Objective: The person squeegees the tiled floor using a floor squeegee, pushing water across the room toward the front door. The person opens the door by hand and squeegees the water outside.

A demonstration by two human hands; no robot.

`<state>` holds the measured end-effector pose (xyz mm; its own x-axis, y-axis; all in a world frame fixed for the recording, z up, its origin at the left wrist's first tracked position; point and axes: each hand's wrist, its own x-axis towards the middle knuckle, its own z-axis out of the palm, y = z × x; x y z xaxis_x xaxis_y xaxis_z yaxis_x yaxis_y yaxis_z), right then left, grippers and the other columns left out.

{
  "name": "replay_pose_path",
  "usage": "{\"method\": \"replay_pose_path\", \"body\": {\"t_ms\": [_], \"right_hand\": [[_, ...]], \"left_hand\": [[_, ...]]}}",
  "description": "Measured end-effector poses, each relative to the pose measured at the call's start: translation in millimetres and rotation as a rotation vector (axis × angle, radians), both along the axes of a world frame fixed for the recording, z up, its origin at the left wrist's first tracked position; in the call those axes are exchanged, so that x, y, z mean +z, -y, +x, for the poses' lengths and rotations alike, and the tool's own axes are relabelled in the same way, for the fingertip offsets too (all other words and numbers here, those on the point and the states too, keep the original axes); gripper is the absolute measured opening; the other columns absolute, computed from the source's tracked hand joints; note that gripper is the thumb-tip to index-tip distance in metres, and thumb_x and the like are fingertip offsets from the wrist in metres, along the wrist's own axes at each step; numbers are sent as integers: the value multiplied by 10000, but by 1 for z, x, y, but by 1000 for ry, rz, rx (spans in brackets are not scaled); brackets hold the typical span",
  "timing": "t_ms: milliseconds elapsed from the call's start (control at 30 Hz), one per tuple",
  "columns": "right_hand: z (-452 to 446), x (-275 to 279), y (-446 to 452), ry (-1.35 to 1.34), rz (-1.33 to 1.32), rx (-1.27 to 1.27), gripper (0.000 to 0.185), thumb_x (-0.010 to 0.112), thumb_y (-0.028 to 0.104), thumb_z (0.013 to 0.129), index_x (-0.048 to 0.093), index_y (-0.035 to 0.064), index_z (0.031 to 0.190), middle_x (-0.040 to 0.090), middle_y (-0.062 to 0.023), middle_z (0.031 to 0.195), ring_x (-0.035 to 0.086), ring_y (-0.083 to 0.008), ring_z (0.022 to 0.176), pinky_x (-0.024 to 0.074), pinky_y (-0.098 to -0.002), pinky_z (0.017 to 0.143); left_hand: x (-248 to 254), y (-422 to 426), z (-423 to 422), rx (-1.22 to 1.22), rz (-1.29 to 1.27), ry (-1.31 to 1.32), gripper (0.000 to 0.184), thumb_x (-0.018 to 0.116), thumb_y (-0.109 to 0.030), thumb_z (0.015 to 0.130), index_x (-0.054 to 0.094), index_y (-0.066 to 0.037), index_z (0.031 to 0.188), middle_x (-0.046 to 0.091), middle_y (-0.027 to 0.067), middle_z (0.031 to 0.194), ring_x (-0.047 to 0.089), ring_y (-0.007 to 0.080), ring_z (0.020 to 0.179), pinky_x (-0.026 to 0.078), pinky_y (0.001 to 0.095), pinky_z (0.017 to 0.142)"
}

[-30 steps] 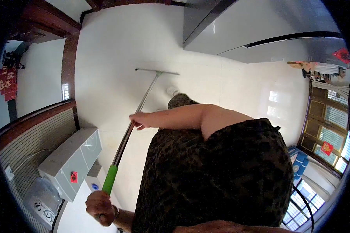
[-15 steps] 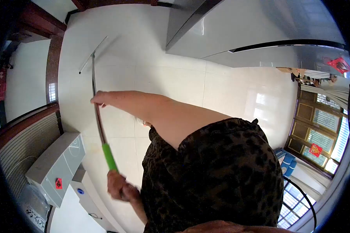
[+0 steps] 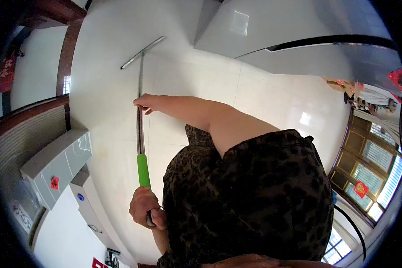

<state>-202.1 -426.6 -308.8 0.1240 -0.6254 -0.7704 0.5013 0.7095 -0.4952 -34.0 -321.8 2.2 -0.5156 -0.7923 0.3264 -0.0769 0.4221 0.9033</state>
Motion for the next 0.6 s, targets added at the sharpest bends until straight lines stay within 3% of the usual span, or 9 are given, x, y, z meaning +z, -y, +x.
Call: {"method": "replay_pose_path", "body": {"t_ms": [100, 200, 267, 333, 400, 567, 600], "right_hand": [[13, -1, -36, 45, 44, 18, 163, 566, 221, 654, 458, 106, 611, 425, 13, 568, 422, -97, 530, 474, -348, 582], [29, -1, -95, 66, 61, 43, 184, 551, 230, 699, 452, 109, 603, 410, 17, 550, 422, -94, 517, 477, -352, 600], [44, 8, -122, 54, 83, 37, 167, 522, 181, 652, 405, 122, 549, 361, 23, 513, 373, -87, 465, 482, -368, 602], [53, 18, -170, 102, 129, 72, 221, 557, 237, 727, 435, 123, 582, 375, 21, 526, 407, -94, 505, 477, -364, 657], [70, 20, -215, 119, 159, 61, 226, 564, 235, 725, 436, 124, 577, 379, 17, 528, 404, -99, 503, 471, -371, 660], [102, 38, -287, 158, 304, 83, 202, 577, 197, 702, 451, 111, 570, 406, 3, 547, 395, -112, 498, 468, -341, 635], [108, 43, -297, 165, 336, 97, 200, 582, 190, 694, 448, 109, 569, 407, 3, 547, 393, -112, 495, 468, -332, 631]], "left_hand": [[6, -27, 19, -33, 3, 13, 275, 485, -222, 704, 437, -58, 488, 421, 52, 424, 445, 186, 402, 432, 345, 525], [11, -77, 44, -33, 45, 18, 400, 480, -311, 793, 411, -68, 482, 419, 48, 420, 429, 176, 396, 417, 361, 544], [10, -93, 69, -39, 86, -11, 416, 489, -332, 795, 415, -67, 483, 419, 46, 420, 426, 177, 387, 414, 360, 522], [15, -129, 87, -14, 99, -45, 424, 495, -344, 795, 419, -64, 484, 417, 44, 420, 422, 178, 379, 407, 360, 500], [22, -163, 104, 27, 91, -72, 426, 499, -346, 792, 422, -59, 486, 415, 42, 420, 416, 178, 372, 398, 361, 478], [38, -200, 146, 97, 224, -211, 312, 480, -273, 743, 431, -60, 520, 399, 42, 425, 389, 181, 377, 329, 332, 428], [42, -204, 148, 100, 236, -251, 284, 493, -231, 764, 452, -73, 531, 426, 39, 404, 422, 160, 366, 372, 293, 433]]}}
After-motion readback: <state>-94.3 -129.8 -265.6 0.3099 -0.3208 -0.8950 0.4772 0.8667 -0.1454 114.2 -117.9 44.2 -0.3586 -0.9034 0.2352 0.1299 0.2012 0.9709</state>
